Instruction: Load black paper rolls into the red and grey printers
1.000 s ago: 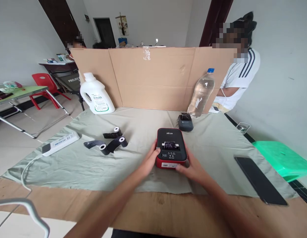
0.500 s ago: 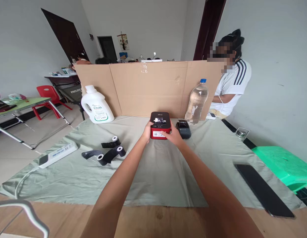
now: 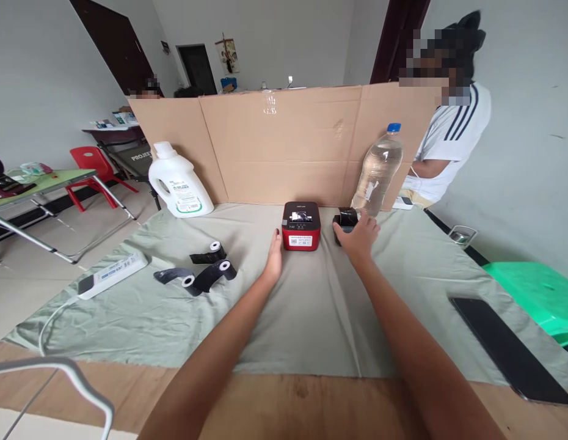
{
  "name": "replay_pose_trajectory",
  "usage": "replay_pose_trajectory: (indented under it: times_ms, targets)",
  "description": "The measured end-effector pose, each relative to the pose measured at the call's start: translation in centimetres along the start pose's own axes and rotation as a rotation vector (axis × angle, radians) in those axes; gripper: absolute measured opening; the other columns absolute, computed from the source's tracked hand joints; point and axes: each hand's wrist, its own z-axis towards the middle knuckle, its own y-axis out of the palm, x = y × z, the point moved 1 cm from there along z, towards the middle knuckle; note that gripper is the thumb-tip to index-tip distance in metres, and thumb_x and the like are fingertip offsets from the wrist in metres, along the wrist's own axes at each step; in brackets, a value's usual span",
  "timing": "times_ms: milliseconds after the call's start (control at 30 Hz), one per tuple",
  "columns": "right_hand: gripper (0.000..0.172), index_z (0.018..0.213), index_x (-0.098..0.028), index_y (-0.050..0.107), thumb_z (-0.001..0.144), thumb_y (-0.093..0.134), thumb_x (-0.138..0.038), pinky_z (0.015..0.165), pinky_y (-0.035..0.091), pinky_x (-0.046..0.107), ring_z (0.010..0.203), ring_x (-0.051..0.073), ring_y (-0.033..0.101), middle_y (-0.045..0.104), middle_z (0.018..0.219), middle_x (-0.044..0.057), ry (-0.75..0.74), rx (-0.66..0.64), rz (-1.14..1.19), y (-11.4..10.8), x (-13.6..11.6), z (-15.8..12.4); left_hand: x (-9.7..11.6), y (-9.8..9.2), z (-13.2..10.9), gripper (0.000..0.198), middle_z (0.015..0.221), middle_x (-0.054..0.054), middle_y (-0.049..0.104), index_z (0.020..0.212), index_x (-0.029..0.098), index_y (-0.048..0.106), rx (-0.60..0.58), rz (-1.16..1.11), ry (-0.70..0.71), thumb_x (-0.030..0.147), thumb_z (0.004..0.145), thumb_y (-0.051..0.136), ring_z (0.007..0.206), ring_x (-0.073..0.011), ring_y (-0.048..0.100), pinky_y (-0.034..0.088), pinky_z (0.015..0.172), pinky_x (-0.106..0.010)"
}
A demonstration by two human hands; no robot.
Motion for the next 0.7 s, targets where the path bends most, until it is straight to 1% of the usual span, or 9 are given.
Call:
replay_pose_trajectory:
  times_ms: [67, 100, 167, 300, 367, 433, 567, 633, 700]
  targets:
    - [0.109, 0.157, -0.004, 0.034, 0.074, 0.079, -0.058, 0.109, 0.037, 0.061, 0.134, 0.048, 0.046, 0.051, 0.144, 0.032, 0.128, -0.065, -0.169, 0.1, 0.9, 0.1, -0.6, -0.8, -2.3, 0.067, 0.175, 0.003, 0.018, 0.161, 0.028, 0.032, 0.043, 0.091, 0.015, 0.055, 0.101, 0.045, 0.164, -0.0185, 0.011, 0.013, 0.135, -0.034]
    - [0.114, 0.158, -0.003, 0.031, 0.072, 0.08, -0.059, 0.107, 0.038, 0.06, 0.131, 0.049, 0.049, 0.052, 0.141, 0.033, 0.158, -0.127, -0.224, 0.3, 1.2, 0.1, -0.8, -1.0, -3.5, 0.067, 0.175, 0.003, 0.019, 0.161, 0.028, 0.033, 0.043, 0.116, 0.007, 0.053, 0.101, 0.047, 0.164, -0.0195, 0.012, 0.011, 0.135, -0.036]
    - [0.114, 0.16, -0.002, 0.027, 0.074, 0.08, -0.055, 0.105, 0.041, 0.056, 0.127, 0.047, 0.053, 0.055, 0.138, 0.032, 0.153, -0.202, -0.281, 0.9, 1.4, 0.0, -0.7, -1.2, -5.5, 0.064, 0.174, 0.003, 0.023, 0.16, 0.029, 0.036, 0.027, 0.135, 0.004, 0.05, 0.101, 0.048, 0.163, -0.0204, 0.015, 0.011, 0.136, -0.037]
    - [0.11, 0.16, 0.001, 0.023, 0.076, 0.077, -0.046, 0.103, 0.043, 0.05, 0.124, 0.044, 0.055, 0.056, 0.133, 0.031, 0.122, -0.154, -0.279, 0.7, 0.8, -1.0, 0.0, -0.8, -7.6, 0.06, 0.172, -0.001, 0.029, 0.158, 0.028, 0.04, 0.025, 0.092, 0.039, 0.039, 0.1, 0.051, 0.162, -0.0212, 0.023, 0.021, 0.134, -0.039]
    - [0.113, 0.16, 0.002, 0.022, 0.076, 0.076, -0.048, 0.104, 0.043, 0.05, 0.123, 0.043, 0.056, 0.057, 0.131, 0.03, 0.113, -0.149, -0.251, -0.4, 0.2, -2.3, 0.4, -0.6, -7.8, 0.061, 0.171, -0.003, 0.032, 0.156, 0.028, 0.042, 0.013, 0.098, 0.059, 0.034, 0.097, 0.055, 0.161, -0.0228, 0.026, 0.025, 0.133, -0.041]
    - [0.115, 0.162, 0.001, 0.019, 0.076, 0.076, -0.051, 0.104, 0.043, 0.05, 0.122, 0.042, 0.056, 0.058, 0.128, 0.028, 0.092, -0.157, -0.216, -2.3, -0.6, -4.2, 0.6, -0.4, -7.9, 0.061, 0.168, -0.005, 0.038, 0.155, 0.027, 0.044, -0.004, 0.11, 0.083, 0.031, 0.096, 0.057, 0.159, -0.0238, 0.031, 0.028, 0.131, -0.042]
    - [0.115, 0.163, -0.006, 0.017, 0.076, 0.075, -0.054, 0.101, 0.047, 0.048, 0.12, 0.041, 0.057, 0.058, 0.125, 0.023, 0.042, -0.19, -0.147, -6.5, -2.7, -9.7, 0.9, -0.3, -8.1, 0.058, 0.156, -0.01, 0.055, 0.153, 0.022, 0.047, -0.056, 0.196, 0.117, 0.03, 0.096, 0.056, 0.15, -0.0248, 0.046, 0.034, 0.128, -0.045]
    - [0.114, 0.162, -0.007, 0.018, 0.075, 0.075, -0.052, 0.1, 0.048, 0.048, 0.117, 0.039, 0.058, 0.058, 0.123, 0.021, -0.001, -0.215, -0.136, -7.8, -4.0, -12.5, 1.0, -0.3, -8.3, 0.056, 0.151, -0.01, 0.06, 0.152, 0.022, 0.049, -0.081, 0.304, 0.135, 0.031, 0.097, 0.056, 0.148, -0.0248, 0.05, 0.027, 0.131, -0.047]
    - [0.112, 0.162, -0.007, 0.018, 0.076, 0.075, -0.05, 0.098, 0.049, 0.047, 0.114, 0.038, 0.059, 0.058, 0.12, 0.02, -0.046, -0.245, -0.14, -8.4, -5.0, -14.8, 1.2, -0.1, -8.5, 0.055, 0.151, -0.009, 0.06, 0.152, 0.022, 0.051, -0.125, 0.444, 0.148, 0.032, 0.098, 0.054, 0.15, -0.0246, 0.047, 0.012, 0.135, -0.05]
